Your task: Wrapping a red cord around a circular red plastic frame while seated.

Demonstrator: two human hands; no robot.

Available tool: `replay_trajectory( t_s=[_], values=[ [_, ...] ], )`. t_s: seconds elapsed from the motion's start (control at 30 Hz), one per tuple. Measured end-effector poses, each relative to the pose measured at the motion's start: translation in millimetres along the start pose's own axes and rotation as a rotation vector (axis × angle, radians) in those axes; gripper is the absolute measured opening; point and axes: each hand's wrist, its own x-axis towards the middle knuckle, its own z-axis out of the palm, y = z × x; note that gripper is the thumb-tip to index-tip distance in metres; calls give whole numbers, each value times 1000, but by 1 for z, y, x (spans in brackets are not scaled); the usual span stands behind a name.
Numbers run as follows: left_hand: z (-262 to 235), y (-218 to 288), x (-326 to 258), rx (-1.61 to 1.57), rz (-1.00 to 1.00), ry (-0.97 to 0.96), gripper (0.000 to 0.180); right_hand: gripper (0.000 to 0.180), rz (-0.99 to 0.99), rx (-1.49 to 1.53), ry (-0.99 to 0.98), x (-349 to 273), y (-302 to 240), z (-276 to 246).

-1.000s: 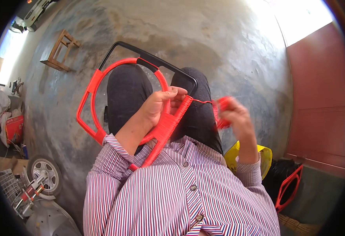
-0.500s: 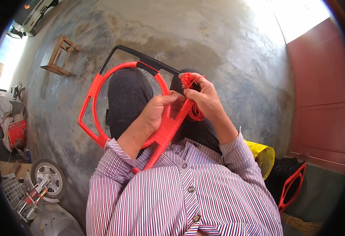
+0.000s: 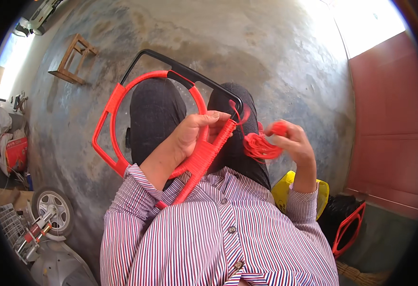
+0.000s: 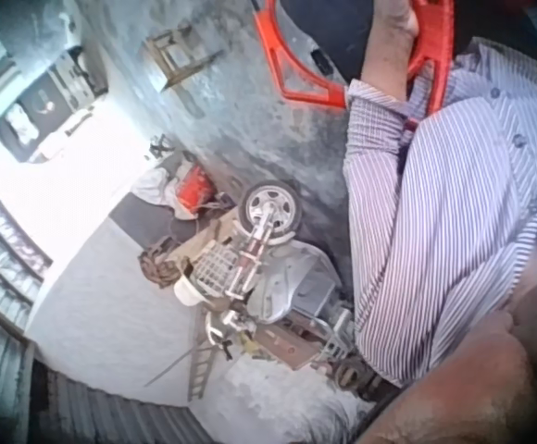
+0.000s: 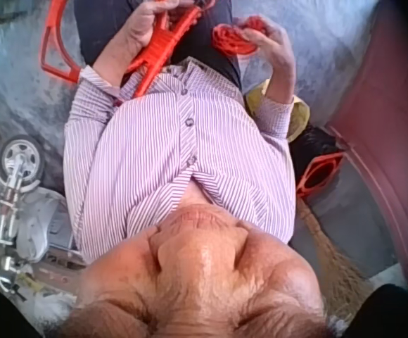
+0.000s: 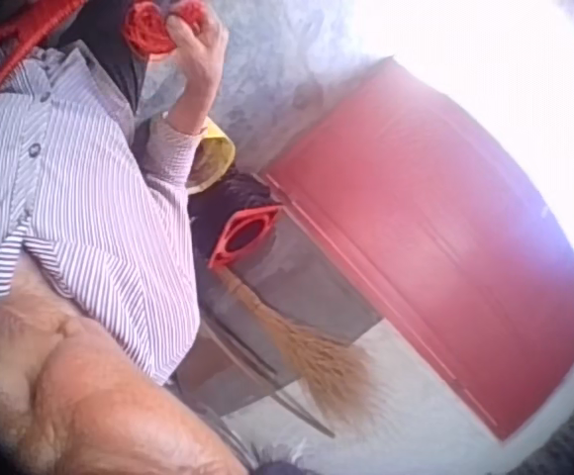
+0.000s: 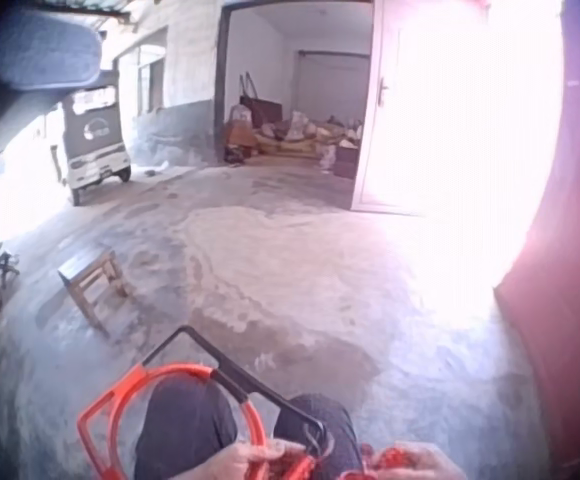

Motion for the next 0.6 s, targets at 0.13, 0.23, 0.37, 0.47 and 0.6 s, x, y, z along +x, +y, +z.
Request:
replay_trajectory(
  t_s=[0.13, 0.23, 0.37, 0.47, 0.6],
  values=[
    [7, 7, -2, -22, -30, -127, 40, 18, 53, 1082, 466, -29, 44, -21],
    [4, 7, -1, -45, -39, -175, 42, 18, -3, 1330, 435, -29, 88, -46],
    [6, 6, -3, -37, -31, -191, 39, 8, 78, 1051, 340, -9, 72, -5],
    [8, 7, -4, -25, -27, -180, 36, 11, 142, 617, 203, 6, 26, 48],
    [8, 5, -4, -41, -14, -168, 35, 11, 102, 323, -6, 2, 24, 68]
  ],
)
